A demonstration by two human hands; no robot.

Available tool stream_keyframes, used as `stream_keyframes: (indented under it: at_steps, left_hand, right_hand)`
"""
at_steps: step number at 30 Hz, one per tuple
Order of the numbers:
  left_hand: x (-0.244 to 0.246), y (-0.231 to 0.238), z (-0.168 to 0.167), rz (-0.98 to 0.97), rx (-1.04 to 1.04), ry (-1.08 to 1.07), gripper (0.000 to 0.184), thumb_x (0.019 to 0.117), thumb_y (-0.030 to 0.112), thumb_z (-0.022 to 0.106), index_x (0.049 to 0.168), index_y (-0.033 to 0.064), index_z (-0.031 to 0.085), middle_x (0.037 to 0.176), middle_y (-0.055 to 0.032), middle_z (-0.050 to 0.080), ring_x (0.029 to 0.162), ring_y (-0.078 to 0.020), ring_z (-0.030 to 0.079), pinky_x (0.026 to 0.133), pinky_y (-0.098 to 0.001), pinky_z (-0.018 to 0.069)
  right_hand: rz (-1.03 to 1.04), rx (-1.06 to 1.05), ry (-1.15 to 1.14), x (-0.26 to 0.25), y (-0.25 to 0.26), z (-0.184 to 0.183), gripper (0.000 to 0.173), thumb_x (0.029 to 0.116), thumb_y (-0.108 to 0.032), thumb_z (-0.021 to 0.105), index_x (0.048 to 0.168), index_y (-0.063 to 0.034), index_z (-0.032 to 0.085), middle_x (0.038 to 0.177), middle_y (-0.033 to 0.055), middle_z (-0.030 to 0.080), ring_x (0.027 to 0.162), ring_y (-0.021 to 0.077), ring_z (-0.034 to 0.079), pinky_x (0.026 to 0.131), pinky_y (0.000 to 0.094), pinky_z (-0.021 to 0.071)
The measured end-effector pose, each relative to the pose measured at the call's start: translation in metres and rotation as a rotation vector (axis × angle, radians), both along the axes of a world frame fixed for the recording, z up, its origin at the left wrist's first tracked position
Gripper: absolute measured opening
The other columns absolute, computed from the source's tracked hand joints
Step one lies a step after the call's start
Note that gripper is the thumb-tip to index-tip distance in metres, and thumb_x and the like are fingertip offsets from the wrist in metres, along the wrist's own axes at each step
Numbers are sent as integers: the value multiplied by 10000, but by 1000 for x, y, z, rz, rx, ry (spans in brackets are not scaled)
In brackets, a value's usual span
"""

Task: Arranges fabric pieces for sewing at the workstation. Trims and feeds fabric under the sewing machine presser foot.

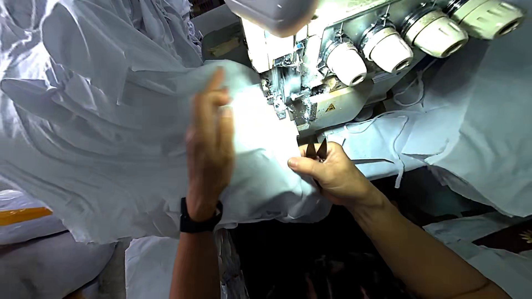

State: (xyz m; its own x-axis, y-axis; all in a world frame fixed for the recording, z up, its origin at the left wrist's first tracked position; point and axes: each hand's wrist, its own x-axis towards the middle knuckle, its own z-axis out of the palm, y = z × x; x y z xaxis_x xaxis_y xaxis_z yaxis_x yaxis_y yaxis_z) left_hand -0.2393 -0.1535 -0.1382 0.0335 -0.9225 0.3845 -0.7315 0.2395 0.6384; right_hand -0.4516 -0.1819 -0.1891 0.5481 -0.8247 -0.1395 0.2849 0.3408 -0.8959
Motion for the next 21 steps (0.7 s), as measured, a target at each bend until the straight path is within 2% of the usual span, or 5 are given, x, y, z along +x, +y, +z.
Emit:
stream_keyframes:
  at_steps: [5,10,13,17,21]
  left_hand:
    - [83,107,-49,712,-723,342,460,1080,183,465,1451,-42,309,1425,-110,462,1117,-133,614,888,-330,561]
    - [53,189,-141,993,22,957,444,1114,289,138,1349,56,433,1131,11,640,1015,-56,640,902,-301,563]
    - [37,195,-87,998,79,594,199,1063,107,476,928,66,615,703,155,643,646,44,645,632,-193,578]
    - [121,208,23,1161,-139,292,112,1025,2,516,1060,-100,547,819,-29,600,715,-47,606,672,-223,544]
    - [132,172,27,1052,-19,-233,252,1025,27,524,1114,-204,567,980,-202,617,878,-120,577,811,-265,491]
  right_hand:
    - [-15,149,-143,3,-4,-2,270,940,-27,586,694,-113,657,587,-11,608,510,15,565,490,182,500]
    - [-25,149,-182,2,-4,-3,277,968,-52,557,729,-113,683,636,-2,646,555,24,604,523,184,526]
    - [-59,90,-178,-3,-4,-9,132,927,-8,614,874,-104,689,690,-3,647,585,34,615,537,192,545]
    - [28,-20,104,-12,8,-19,141,827,-2,719,907,-108,671,681,-23,669,522,33,588,477,192,510]
    - [159,-24,74,-7,37,-28,182,909,-45,698,757,-145,692,611,-88,646,490,-29,546,483,135,475]
